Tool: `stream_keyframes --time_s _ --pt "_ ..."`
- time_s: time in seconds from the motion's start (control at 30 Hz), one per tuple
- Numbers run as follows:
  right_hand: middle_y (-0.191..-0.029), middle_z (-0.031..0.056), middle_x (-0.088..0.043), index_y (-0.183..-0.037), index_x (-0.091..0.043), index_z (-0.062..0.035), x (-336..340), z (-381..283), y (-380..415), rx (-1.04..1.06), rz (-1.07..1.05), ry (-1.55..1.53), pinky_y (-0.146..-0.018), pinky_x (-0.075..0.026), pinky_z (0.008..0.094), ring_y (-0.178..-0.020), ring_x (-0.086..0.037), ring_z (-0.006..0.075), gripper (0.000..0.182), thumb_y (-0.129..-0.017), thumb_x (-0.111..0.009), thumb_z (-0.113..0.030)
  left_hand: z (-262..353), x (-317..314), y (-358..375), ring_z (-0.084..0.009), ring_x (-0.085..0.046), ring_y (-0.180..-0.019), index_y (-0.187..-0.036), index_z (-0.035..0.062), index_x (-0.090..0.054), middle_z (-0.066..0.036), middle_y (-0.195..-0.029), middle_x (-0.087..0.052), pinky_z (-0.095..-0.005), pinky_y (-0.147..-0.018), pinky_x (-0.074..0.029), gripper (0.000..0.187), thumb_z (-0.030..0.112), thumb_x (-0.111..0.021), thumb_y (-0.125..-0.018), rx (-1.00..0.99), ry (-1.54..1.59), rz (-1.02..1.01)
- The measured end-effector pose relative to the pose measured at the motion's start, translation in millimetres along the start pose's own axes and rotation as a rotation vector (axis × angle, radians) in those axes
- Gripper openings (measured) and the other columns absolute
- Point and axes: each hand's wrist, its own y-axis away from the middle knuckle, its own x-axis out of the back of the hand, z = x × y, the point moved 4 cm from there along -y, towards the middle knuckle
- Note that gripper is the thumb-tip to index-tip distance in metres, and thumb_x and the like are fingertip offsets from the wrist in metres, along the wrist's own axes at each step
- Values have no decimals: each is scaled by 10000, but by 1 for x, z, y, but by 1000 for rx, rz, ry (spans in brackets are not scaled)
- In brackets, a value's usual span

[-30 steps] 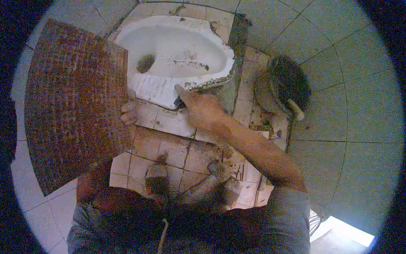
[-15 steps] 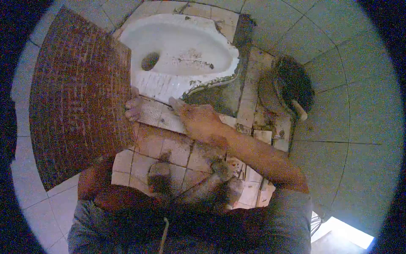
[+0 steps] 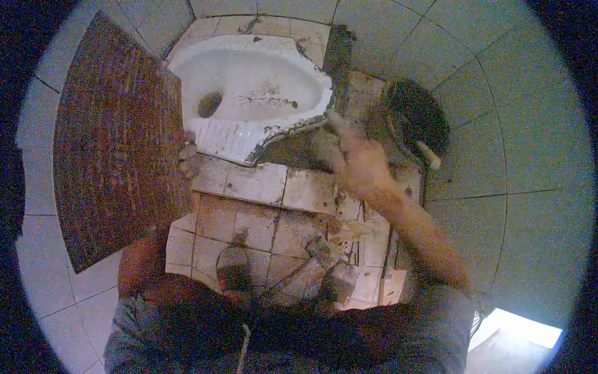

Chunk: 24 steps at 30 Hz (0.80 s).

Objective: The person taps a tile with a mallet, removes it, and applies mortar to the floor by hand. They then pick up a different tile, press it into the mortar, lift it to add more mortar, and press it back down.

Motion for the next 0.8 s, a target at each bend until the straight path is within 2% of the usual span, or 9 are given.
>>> stream_keyframes --time_s 0.1,0.2,0.27,0.4,0.47,0.57,0.7,0.77,0.8 --pt "-1170 230 -604 -1432 -362 -180 26 35 20 -105 -20 -61 -879 -484 455 -1011 -607 418 597 -870 -553 -118 -3 -1 -9 -284 -543 -864 -1197 71 -486 -87 -933 -558 -449 -768 -464 402 379 -492 -939 24 -1 -59" --pt "-1125 244 -617 -1432 -360 -141 51 90 26 -199 196 237 -875 -474 462 -1003 -609 417 582 -882 -550 -138 -6 6 -19 -289 -581 -938 -1198 125 -492 -83 -989 -598 -438 -838 -446 464 440 -582 -871 11 -39 -70" --pt "-1231 261 -559 -1458 -289 -100 53 130 32 -442 178 244 -914 -462 454 -1075 -577 422 609 -907 -536 -184 -10 1 -30 -286 -581 -919 -1193 125 -489 -76 -967 -590 -445 -835 -441 488 461 -594 -855 37 -12 -109" --pt "-1364 288 -437 -1491 -156 -85 17 164 54 -351 195 412 -941 -451 472 -1142 -521 465 701 -922 -530 -247 -16 -4 -33 -265 -554 -851 -1211 83 -462 -68 -911 -562 -436 -759 -460 374 344 -481 -943 -19 -39 -58" --pt "-1466 304 -277 -1505 -58 -97 -1 172 61 -455 72 385 -939 -458 500 -1117 -534 489 787 -934 -495 -416 -15 -5 -36 -263 -548 -852 -1212 81 -459 -67 -898 -554 -429 -749 -458 377 346 -474 -944 -36 -61 -81" --pt "-1472 330 -226 -1500 -16 -78 -23 171 71 -358 -5 396 -952 -434 541 -1203 -453 510 804 -930 -529 -321 -19 -6 -34 -261 -546 -844 -1212 84 -460 -70 -893 -551 -429 -748 -461 373 350 -462 -950 -130 -76 15" --pt "-1466 334 -229 -1500 -11 -70 -26 157 75 -355 -64 523 -925 -456 539 -1180 -472 510 810 -932 -519 -344 -17 3 -37 -261 -544 -847 -1222 78 -455 -74 -898 -549 -424 -739 -459 389 359 -453 -953 -95 -24 -6" --pt "-1362 348 -390 -1502 -6 -71 -24 136 80 -359 -176 461 -903 -469 531 -1143 -504 500 814 -928 -517 -340 -13 6 -36 -261 -537 -841 -1239 63 -447 -76 -905 -546 -422 -731 -457 406 357 -443 -959 -52 -77 -9" --pt "-1362 348 -390 -1502 -6 -71 -19 122 79 -368 -173 461 -903 -469 531 -1143 -504 500 814 -928 -517 -340 -10 9 -36 -261 -537 -841 -1239 63 -447 -76 -905 -546 -422 -731 -457 406 357 -443 -959 -43 -75 -13"
